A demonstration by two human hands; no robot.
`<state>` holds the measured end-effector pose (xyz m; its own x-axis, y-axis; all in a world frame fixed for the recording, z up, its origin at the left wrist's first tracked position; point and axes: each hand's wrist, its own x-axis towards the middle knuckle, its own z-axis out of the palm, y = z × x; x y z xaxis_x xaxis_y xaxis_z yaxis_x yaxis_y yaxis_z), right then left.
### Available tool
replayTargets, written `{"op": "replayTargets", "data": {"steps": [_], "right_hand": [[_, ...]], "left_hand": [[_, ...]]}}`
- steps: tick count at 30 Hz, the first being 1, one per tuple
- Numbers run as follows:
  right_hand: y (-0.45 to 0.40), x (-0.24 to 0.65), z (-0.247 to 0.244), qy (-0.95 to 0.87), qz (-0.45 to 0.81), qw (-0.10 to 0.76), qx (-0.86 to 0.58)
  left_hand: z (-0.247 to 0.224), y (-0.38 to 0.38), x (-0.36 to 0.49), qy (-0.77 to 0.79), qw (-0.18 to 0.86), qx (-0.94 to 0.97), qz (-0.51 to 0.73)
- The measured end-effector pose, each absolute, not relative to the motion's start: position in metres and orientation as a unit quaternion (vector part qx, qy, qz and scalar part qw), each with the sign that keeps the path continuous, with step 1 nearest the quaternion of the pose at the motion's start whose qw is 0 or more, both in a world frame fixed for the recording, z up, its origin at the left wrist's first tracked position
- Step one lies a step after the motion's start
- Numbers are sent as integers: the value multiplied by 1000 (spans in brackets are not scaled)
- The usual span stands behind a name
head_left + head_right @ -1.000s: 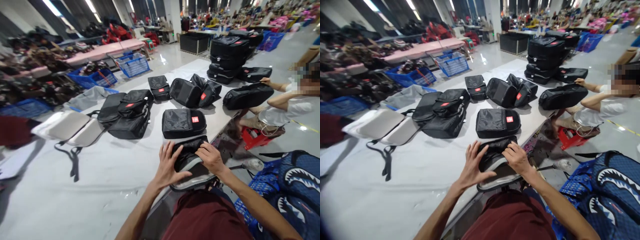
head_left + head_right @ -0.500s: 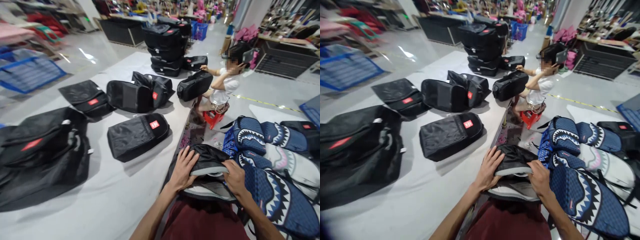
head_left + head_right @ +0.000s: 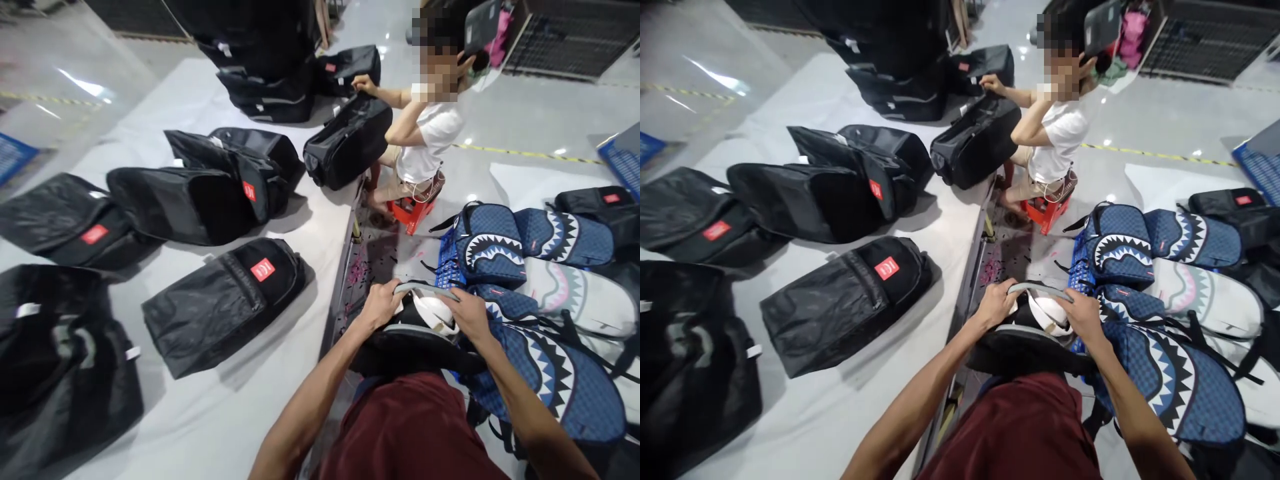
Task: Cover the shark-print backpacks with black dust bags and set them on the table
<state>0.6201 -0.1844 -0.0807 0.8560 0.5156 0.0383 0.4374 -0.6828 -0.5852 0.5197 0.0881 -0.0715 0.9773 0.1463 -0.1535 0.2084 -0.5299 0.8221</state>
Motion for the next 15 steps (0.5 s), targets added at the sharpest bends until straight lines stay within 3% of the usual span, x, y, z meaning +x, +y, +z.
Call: {"op": "replayTargets", "data": {"steps": [6, 10, 15], "right_hand": [[-125, 695, -126, -141, 312, 473, -812], [-99, 701, -148, -162, 350, 493, -780], [-117, 692, -140, -142, 351, 499, -779]], "left_hand": [[-95, 105, 568, 207, 628, 740, -124], [-106, 113, 571, 251, 625, 725, -140], [-75, 105, 543, 259, 655, 692, -157]]}}
